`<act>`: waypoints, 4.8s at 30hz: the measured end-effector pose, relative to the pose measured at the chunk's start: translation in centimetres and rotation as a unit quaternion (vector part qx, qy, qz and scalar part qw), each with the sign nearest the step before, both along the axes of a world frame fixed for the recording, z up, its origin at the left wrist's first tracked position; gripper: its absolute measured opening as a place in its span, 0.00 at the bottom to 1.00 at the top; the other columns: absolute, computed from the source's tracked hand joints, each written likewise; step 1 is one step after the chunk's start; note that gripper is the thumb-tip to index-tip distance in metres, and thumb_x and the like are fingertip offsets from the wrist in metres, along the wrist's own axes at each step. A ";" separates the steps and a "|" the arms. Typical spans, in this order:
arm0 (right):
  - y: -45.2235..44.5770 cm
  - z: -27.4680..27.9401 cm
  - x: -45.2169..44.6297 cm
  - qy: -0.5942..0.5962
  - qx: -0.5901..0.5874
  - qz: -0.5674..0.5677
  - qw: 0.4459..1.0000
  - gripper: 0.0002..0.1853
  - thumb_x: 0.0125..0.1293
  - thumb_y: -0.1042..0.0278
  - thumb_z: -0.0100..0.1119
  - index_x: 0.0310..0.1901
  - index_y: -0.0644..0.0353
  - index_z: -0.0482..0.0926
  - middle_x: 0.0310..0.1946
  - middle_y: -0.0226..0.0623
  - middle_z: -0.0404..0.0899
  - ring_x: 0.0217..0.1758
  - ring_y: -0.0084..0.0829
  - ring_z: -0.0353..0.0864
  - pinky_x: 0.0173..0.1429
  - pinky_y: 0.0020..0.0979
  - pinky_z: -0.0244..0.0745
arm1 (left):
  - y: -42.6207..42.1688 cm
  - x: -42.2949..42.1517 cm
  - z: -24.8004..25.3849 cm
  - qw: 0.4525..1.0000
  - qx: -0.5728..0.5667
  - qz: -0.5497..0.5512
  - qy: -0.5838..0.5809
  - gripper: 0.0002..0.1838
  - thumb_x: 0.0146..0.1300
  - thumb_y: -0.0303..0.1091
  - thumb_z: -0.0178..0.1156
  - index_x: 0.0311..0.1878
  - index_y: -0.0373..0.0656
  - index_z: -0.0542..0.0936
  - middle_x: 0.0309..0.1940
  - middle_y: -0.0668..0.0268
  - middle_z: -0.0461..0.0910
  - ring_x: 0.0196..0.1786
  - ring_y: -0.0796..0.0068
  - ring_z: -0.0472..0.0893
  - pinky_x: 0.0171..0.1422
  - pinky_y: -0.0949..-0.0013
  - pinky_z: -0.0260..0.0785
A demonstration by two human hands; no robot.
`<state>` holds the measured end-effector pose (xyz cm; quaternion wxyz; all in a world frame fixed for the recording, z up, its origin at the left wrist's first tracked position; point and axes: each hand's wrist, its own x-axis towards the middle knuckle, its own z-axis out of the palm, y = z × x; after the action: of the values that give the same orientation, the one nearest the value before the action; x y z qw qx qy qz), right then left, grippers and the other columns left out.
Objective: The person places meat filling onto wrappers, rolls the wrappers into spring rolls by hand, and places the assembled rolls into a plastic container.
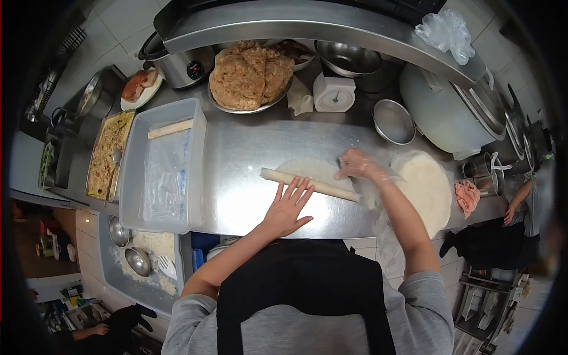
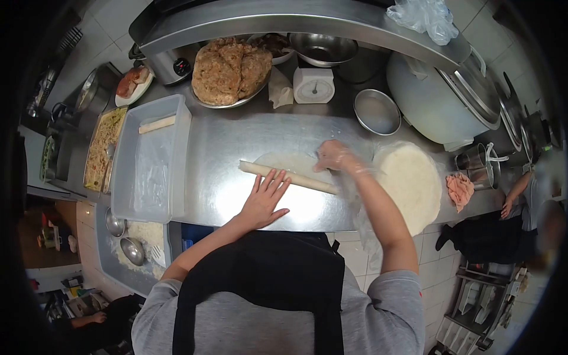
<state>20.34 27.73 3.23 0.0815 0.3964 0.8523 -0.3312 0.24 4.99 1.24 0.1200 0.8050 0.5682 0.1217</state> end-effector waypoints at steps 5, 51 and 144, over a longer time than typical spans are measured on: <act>-1.2 -1.1 0.6 -0.191 0.033 0.030 0.981 0.21 0.41 0.54 0.74 0.32 0.64 0.84 0.37 0.46 0.85 0.41 0.46 0.84 0.46 0.41 0.77 | -0.2 0.0 -0.3 1.000 -0.001 0.003 0.007 0.43 0.65 0.59 0.52 0.76 0.45 0.51 0.76 0.57 0.46 0.78 0.54 0.43 0.78 0.42 0.37; -1.3 2.4 -9.7 -0.116 0.020 -0.009 0.993 0.25 0.43 0.52 0.73 0.38 0.64 0.83 0.41 0.49 0.83 0.44 0.46 0.82 0.48 0.42 0.75 | -0.3 -0.1 -0.9 0.999 0.027 0.033 -0.018 0.43 0.66 0.61 0.49 0.76 0.46 0.51 0.76 0.55 0.46 0.78 0.52 0.44 0.78 0.43 0.38; -1.0 -0.3 -10.3 -0.070 0.005 -0.132 0.989 0.37 0.41 0.47 0.77 0.50 0.63 0.78 0.51 0.49 0.80 0.56 0.47 0.79 0.57 0.40 0.73 | -1.1 0.1 -1.2 0.989 0.083 0.121 -0.004 0.36 0.66 0.53 0.53 0.71 0.44 0.60 0.73 0.58 0.55 0.76 0.58 0.52 0.73 0.35 0.43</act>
<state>10.05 26.71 2.95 0.0947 0.5281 0.7864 -0.3062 0.37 3.90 0.03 0.0401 0.7372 0.6486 0.1852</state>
